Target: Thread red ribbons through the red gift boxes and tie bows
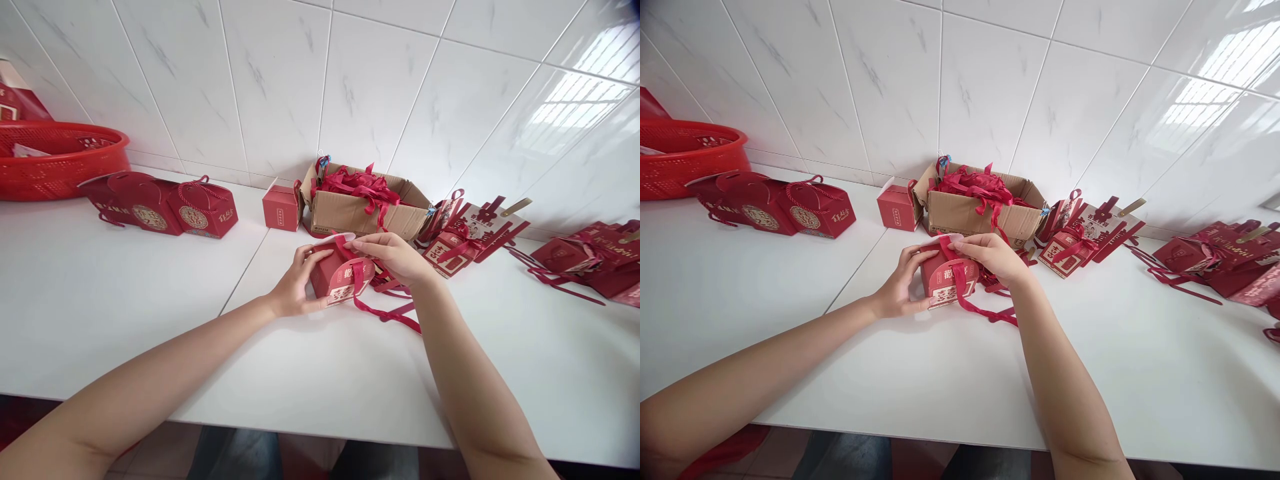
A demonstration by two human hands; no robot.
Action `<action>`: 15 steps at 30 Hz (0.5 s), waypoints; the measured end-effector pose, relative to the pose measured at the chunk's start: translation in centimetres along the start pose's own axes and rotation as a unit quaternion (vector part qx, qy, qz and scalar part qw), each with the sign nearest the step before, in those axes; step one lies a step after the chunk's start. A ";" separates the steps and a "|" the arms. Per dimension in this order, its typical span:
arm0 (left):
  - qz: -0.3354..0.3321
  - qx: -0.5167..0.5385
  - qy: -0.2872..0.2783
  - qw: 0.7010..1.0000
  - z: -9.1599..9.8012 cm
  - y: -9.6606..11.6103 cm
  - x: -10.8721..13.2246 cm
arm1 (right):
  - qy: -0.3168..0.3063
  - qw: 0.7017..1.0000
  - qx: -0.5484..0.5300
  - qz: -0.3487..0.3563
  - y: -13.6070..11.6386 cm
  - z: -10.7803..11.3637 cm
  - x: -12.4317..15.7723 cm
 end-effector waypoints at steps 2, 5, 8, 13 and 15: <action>-0.005 0.004 0.001 1.000 0.0 0.0 0.0 | 0.006 1.000 0.000 0.009 -0.1 0.0 -0.1; -0.006 0.007 -0.003 1.000 -0.1 0.0 0.0 | 0.027 0.999 -0.009 0.031 -0.4 0.2 -0.3; -0.005 0.009 -0.011 1.000 -0.2 0.1 0.0 | 0.057 0.998 0.003 0.039 -0.6 0.4 -0.3; -0.012 0.021 -0.020 0.999 -0.4 0.2 0.1 | 0.086 0.994 0.018 0.068 -0.9 0.7 -0.5; -0.014 0.027 -0.023 0.999 -0.5 0.1 0.1 | 0.110 0.990 0.033 0.085 -1.0 1.1 -0.5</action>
Point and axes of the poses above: each hand's wrist, its own x-axis away from the middle knuckle, its own z-axis out of the back of the hand, y = z × x, the point moved 9 cm from there along -x, towards the middle knuckle, and after that the axes turned 15 degrees about x, right-handed, at the moved point
